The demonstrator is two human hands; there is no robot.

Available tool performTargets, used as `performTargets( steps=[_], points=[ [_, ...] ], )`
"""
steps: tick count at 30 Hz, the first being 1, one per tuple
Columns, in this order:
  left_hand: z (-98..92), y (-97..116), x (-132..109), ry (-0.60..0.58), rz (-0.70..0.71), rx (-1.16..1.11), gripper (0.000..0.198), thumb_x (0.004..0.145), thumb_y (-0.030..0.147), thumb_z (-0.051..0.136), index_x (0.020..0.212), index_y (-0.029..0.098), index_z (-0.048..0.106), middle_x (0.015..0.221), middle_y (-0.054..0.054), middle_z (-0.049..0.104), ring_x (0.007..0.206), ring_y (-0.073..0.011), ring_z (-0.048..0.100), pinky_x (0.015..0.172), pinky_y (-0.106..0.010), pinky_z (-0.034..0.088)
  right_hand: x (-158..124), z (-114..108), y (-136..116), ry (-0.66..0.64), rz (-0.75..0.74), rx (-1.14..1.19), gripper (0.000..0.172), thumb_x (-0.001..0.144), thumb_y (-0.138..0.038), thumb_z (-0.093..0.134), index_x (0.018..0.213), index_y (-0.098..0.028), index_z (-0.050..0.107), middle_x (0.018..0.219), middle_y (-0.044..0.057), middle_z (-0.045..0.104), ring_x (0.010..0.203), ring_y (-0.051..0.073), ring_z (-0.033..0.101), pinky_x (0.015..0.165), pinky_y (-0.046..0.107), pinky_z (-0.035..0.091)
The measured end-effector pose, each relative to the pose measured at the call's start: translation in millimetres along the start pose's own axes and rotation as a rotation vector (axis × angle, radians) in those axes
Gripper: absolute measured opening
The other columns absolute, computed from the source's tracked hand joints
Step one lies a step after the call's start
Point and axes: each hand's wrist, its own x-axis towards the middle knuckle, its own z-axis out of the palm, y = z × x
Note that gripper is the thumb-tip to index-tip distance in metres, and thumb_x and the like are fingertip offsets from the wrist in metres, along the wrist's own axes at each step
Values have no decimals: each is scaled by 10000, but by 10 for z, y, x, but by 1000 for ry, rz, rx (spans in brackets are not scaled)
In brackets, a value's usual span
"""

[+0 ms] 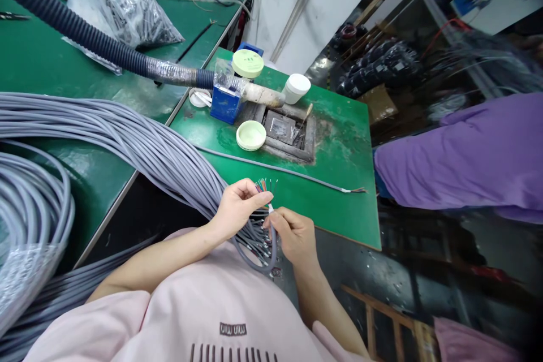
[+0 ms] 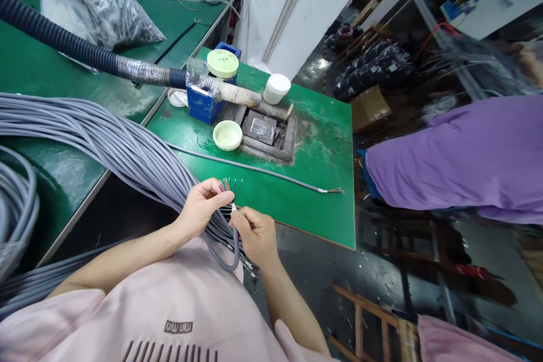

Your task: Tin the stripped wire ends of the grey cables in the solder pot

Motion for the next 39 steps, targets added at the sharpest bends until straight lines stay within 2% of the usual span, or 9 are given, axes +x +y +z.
performTargets(
  steps=[16, 24, 29, 31, 33, 35, 37, 39],
  points=[
    [-14, -30, 12, -12, -51, -39, 411, 608, 400, 813, 578, 159, 482, 539, 52, 574, 488, -48, 465, 510, -192, 364, 0, 15, 15, 4, 0, 16, 382, 873, -387, 505, 579, -165, 605, 451, -31, 510, 396, 81, 428, 421, 208, 317],
    [-17, -83, 46, 6, -101, -98, 416, 558, 401, 845, 564, 153, 511, 533, 55, 553, 502, -45, 451, 525, -189, 364, -1, -3, 28, 19, -7, -15, 362, 863, -376, 512, 578, -171, 602, 453, -33, 503, 412, 81, 429, 431, 208, 324],
    [-16, -99, 74, -118, -208, -105, 361, 586, 438, 828, 683, 139, 649, 646, 9, 618, 564, -70, 513, 588, -217, 419, -2, -29, 47, 6, -53, -48, 341, 875, -348, 491, 600, -178, 600, 489, -30, 528, 440, 86, 455, 456, 209, 351],
    [1, -127, 80, -163, -241, -95, 381, 574, 467, 826, 656, 138, 652, 634, 4, 608, 554, -78, 504, 574, -230, 415, -17, -46, 52, -8, -82, -74, 336, 882, -351, 482, 619, -182, 606, 511, -22, 556, 469, 95, 484, 479, 211, 372],
    [35, -157, 97, -204, -198, -36, 400, 572, 479, 820, 558, 144, 603, 588, 14, 570, 543, -78, 483, 569, -233, 407, -59, -91, 77, 3, -119, -111, 330, 883, -350, 483, 626, -184, 608, 531, -15, 578, 492, 103, 505, 496, 213, 383],
    [79, -165, 145, -282, -70, 128, 374, 623, 463, 794, 541, 152, 603, 611, 5, 579, 582, -93, 504, 607, -244, 425, -142, -185, 153, 44, -134, -175, 334, 887, -344, 474, 626, -184, 609, 545, -12, 589, 503, 105, 519, 506, 212, 387],
    [123, -134, 247, -377, 116, 398, 271, 713, 424, 740, 653, 166, 681, 685, -22, 626, 664, -127, 547, 678, -270, 450, -276, -334, 303, 122, -89, -269, 374, 907, -351, 443, 611, -182, 598, 538, -12, 588, 499, 105, 529, 512, 208, 391],
    [161, -73, 405, -434, 326, 716, 211, 796, 372, 677, 860, 177, 727, 790, -53, 672, 762, -161, 576, 756, -294, 457, -451, -510, 519, 220, 7, -392, 436, 925, -385, 410, 573, -183, 566, 500, -9, 575, 477, 108, 534, 505, 207, 388]
  ],
)
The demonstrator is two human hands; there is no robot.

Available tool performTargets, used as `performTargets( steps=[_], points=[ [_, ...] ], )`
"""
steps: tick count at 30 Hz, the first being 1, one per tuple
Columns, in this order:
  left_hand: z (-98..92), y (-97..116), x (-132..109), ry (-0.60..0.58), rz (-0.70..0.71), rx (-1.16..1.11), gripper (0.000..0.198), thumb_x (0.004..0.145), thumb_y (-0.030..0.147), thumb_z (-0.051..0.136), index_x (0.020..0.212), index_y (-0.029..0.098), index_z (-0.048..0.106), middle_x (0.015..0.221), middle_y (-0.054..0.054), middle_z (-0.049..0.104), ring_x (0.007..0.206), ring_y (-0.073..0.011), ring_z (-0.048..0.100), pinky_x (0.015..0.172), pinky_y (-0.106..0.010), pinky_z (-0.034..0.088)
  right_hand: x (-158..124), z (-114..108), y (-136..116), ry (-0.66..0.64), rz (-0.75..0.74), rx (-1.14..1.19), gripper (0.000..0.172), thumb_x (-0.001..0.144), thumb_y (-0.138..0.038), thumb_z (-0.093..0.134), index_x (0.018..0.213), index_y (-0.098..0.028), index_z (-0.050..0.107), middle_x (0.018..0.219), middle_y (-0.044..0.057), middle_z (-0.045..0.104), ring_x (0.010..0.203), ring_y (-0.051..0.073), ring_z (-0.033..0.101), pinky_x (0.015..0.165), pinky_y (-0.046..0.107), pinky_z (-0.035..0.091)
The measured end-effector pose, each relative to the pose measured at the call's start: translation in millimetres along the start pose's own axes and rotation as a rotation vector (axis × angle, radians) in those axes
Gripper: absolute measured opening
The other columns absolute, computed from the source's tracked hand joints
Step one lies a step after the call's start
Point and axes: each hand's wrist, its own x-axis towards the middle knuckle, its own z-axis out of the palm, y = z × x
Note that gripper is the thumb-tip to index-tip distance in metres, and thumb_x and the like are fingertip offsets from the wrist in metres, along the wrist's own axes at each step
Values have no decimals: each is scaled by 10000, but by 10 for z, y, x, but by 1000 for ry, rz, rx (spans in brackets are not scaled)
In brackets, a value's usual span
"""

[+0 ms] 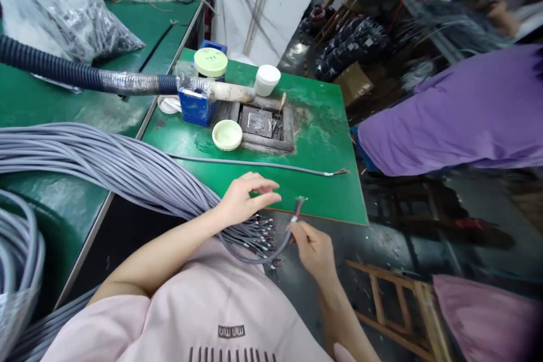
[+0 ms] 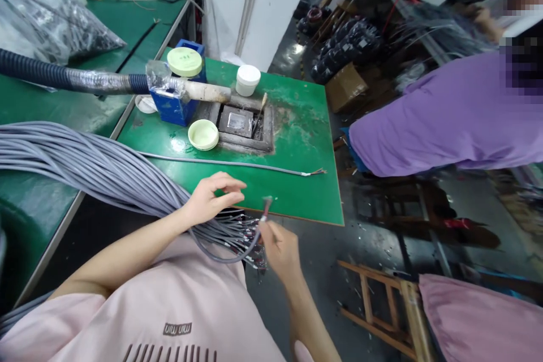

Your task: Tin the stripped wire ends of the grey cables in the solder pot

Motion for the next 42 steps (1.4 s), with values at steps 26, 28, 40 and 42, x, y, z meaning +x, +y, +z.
performTargets(
  steps=[26, 28, 40, 42],
  points=[
    [-418, 287, -263, -322, 112, 538, 165, 907, 307, 498, 920, 200, 623, 874, -26, 609, 775, -145, 579, 683, -242, 422, 624, -85, -637, 589, -193, 538, 317, 936, -358, 463, 1030, -133, 666, 644, 41, 676, 464, 132, 561, 422, 249, 406],
    [-444, 212, -350, -320, 45, 347, 174, 880, 327, 552, 886, 186, 655, 839, -26, 613, 724, -128, 561, 656, -230, 415, 615, -48, -759, 424, -229, 382, 293, 929, -344, 481, 870, -150, 693, 519, -5, 606, 402, 100, 498, 412, 228, 373],
    [-461, 168, -351, 152, -308, -685, 344, 601, 410, 821, 754, 129, 696, 724, -20, 654, 623, -94, 570, 621, -226, 484, 447, 341, -861, -176, -414, 143, 284, 921, -264, 448, 687, -176, 583, 486, -48, 494, 457, 79, 469, 486, 211, 328],
    [-407, 182, -348, 162, -275, -657, 329, 615, 415, 812, 677, 126, 667, 684, -16, 645, 600, -89, 555, 606, -223, 468, 434, 345, -840, -180, -426, 166, 296, 919, -269, 449, 657, -181, 554, 505, -42, 505, 480, 84, 479, 501, 212, 337]
  ],
)
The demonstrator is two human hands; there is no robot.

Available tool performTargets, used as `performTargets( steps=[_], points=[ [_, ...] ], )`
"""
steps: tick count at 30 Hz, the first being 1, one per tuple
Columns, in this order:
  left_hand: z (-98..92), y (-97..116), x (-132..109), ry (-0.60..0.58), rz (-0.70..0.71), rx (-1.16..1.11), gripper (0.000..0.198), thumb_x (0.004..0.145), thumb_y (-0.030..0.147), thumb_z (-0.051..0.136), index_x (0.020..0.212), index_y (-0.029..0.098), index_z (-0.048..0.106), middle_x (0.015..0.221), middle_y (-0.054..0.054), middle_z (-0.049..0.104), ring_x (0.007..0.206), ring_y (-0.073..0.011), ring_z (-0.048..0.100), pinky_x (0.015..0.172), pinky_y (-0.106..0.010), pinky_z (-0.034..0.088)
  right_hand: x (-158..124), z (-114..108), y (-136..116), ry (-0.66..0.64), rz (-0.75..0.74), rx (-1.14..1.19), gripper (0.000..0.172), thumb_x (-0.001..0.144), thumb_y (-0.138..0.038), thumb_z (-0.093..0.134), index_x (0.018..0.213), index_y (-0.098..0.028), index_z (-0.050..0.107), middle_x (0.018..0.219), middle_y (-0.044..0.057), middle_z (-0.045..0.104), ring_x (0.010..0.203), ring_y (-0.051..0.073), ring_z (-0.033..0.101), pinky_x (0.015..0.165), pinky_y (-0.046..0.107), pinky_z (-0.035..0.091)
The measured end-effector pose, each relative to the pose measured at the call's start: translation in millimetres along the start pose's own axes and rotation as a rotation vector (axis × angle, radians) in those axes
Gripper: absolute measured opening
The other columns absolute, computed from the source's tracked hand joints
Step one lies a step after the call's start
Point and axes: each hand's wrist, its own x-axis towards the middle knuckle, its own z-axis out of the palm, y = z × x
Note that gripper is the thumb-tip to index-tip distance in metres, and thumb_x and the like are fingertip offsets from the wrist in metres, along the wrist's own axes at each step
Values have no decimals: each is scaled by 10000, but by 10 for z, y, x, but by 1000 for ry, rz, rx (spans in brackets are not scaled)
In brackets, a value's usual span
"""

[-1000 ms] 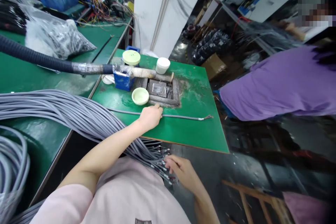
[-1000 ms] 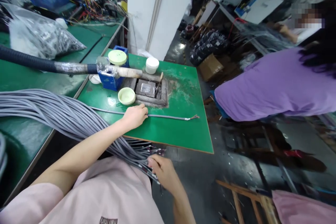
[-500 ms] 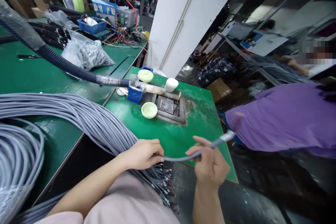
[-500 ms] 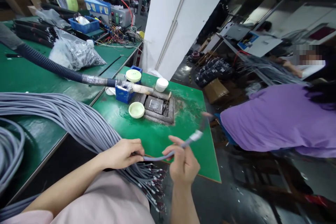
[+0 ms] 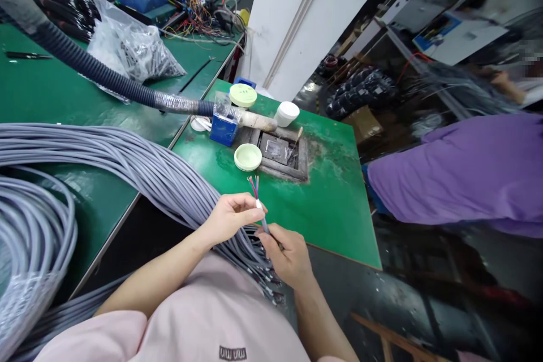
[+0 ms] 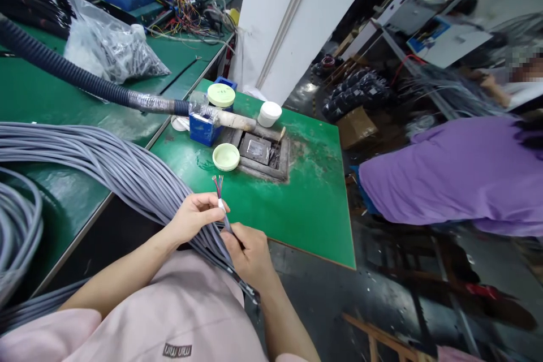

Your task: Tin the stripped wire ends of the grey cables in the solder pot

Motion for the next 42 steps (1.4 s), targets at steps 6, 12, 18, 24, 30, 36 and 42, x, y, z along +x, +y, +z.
performTargets(
  steps=[6, 12, 18, 24, 30, 36, 42],
  points=[
    [161, -67, -3, -20, 101, 198, 311, 649, 387, 789, 614, 125, 625, 596, 8, 572, 549, -70, 467, 538, -206, 382, -69, 44, 116, 165, 52, 53, 318, 920, -276, 458, 613, -197, 467, 473, -64, 445, 429, 73, 411, 463, 212, 313],
    [147, -42, 15, 179, 229, 145, 272, 694, 384, 755, 742, 145, 634, 565, 42, 522, 510, -64, 435, 509, -195, 380, -113, 52, 166, 171, 87, 140, 260, 952, -263, 420, 771, -188, 592, 439, -82, 416, 369, 65, 389, 422, 200, 300],
    [45, 21, 12, 217, 680, 563, 92, 819, 241, 655, 873, 169, 675, 575, 55, 494, 500, -57, 419, 509, -185, 371, -107, 58, 168, 160, 118, 156, 285, 955, -295, 417, 809, -181, 635, 425, -80, 410, 360, 67, 383, 425, 204, 304],
    [-46, 128, 82, 43, 944, 1017, 146, 915, 205, 530, 1002, 175, 644, 636, 29, 587, 556, -76, 517, 553, -191, 406, -97, 76, 125, 180, 186, 178, 312, 947, -339, 423, 779, -181, 632, 428, -74, 407, 377, 72, 371, 446, 219, 297],
    [-95, 261, 114, 17, 1074, 1310, 164, 943, 203, 472, 885, 162, 620, 649, 8, 601, 572, -99, 530, 551, -222, 388, -93, 95, 116, 196, 224, 179, 320, 937, -359, 430, 771, -179, 635, 424, -76, 395, 383, 74, 359, 454, 227, 292],
    [-34, 107, 14, 55, 1054, 1234, 147, 925, 196, 491, 863, 165, 621, 619, 9, 587, 546, -100, 505, 527, -231, 369, -60, 89, 145, 262, 246, 197, 340, 942, -371, 427, 731, -174, 607, 427, -72, 404, 375, 70, 375, 429, 211, 300],
    [137, -110, -107, 236, 452, 421, 156, 791, 310, 679, 768, 156, 673, 545, 38, 531, 461, -60, 412, 461, -199, 344, -52, 91, 161, 257, 248, 222, 346, 938, -392, 432, 724, -178, 600, 417, -70, 403, 358, 72, 368, 400, 208, 290]
  ],
)
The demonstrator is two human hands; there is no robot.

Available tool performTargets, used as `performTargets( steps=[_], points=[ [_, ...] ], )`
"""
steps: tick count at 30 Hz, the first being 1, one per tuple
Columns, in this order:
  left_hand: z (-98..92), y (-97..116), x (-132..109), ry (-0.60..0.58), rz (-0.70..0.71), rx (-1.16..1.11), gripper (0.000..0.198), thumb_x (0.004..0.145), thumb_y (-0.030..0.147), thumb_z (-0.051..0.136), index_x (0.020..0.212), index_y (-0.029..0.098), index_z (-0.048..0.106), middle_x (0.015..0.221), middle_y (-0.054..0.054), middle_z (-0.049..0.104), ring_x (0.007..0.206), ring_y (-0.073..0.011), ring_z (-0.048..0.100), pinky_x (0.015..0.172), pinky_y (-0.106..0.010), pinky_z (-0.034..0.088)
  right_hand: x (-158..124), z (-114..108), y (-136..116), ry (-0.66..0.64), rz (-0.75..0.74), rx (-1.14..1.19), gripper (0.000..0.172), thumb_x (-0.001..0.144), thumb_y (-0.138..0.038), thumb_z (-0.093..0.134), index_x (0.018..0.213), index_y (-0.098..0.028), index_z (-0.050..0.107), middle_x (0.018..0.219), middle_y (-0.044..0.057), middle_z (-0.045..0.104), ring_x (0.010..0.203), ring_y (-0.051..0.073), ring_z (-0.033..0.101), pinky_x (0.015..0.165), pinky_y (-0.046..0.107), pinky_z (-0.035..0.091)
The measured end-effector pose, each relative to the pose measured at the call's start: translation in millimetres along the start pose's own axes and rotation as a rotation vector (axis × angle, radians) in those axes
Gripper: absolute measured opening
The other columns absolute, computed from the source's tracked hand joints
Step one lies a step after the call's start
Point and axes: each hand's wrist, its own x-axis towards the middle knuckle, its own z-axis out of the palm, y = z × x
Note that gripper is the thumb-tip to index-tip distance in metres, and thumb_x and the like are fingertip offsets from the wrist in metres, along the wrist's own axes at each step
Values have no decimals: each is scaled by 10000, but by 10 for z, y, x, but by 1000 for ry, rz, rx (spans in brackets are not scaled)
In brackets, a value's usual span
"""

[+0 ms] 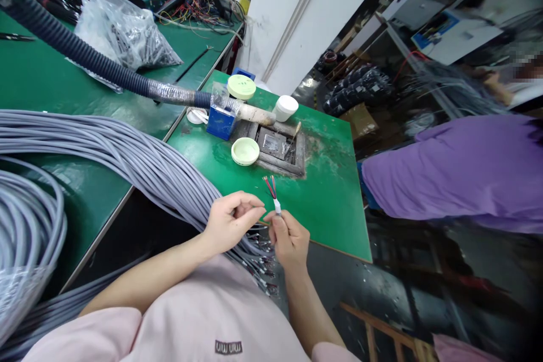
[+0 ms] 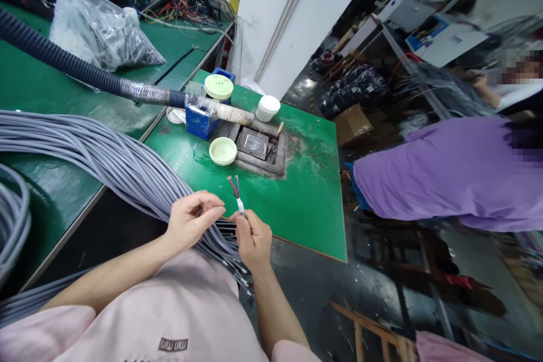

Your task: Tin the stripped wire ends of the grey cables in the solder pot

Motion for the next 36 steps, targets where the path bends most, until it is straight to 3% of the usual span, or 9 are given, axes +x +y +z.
performTargets(
  steps=[2, 5, 15, 24, 30, 36],
  points=[
    [54, -4, 10, -4, -277, -220, 240, 719, 377, 734, 755, 147, 678, 542, 39, 524, 472, -59, 415, 470, -198, 353, -4, 10, -9, 1, 1, -3, 350, 937, -398, 432, 716, -180, 594, 419, -68, 406, 360, 74, 366, 402, 209, 296],
    [105, -16, 74, -3, -438, -431, 306, 645, 405, 781, 781, 147, 689, 532, 54, 507, 472, -47, 391, 478, -192, 342, -21, 35, -42, 14, 35, 14, 352, 932, -412, 436, 718, -182, 595, 424, -70, 397, 368, 74, 359, 411, 211, 302],
    [143, -61, 100, 37, -462, -525, 265, 666, 359, 774, 808, 149, 698, 506, 68, 483, 441, -29, 321, 428, -183, 230, -43, 63, -87, 6, 42, 17, 347, 935, -398, 434, 737, -182, 620, 432, -70, 390, 386, 76, 354, 438, 220, 288],
    [109, -22, 148, 36, -493, -514, 252, 616, 336, 783, 754, 142, 698, 540, 50, 537, 442, -24, 323, 434, -181, 264, -23, 32, 35, -57, -78, -110, 316, 949, -356, 418, 784, -188, 630, 460, -60, 425, 415, 88, 403, 457, 223, 315],
    [65, 57, 241, 13, -528, -454, 184, 574, 285, 757, 654, 144, 668, 474, 67, 484, 431, -30, 327, 430, -183, 240, -6, 23, 69, -75, -158, -218, 301, 949, -335, 412, 775, -196, 616, 501, -39, 482, 467, 103, 469, 479, 223, 348],
    [68, 54, 239, 27, -487, -401, 107, 609, 231, 677, 619, 154, 604, 455, 86, 448, 426, -31, 334, 451, -180, 280, -4, 57, 37, -15, -183, -255, 269, 947, -291, 423, 764, -188, 593, 545, -37, 510, 472, 90, 462, 485, 219, 339]
  ],
)
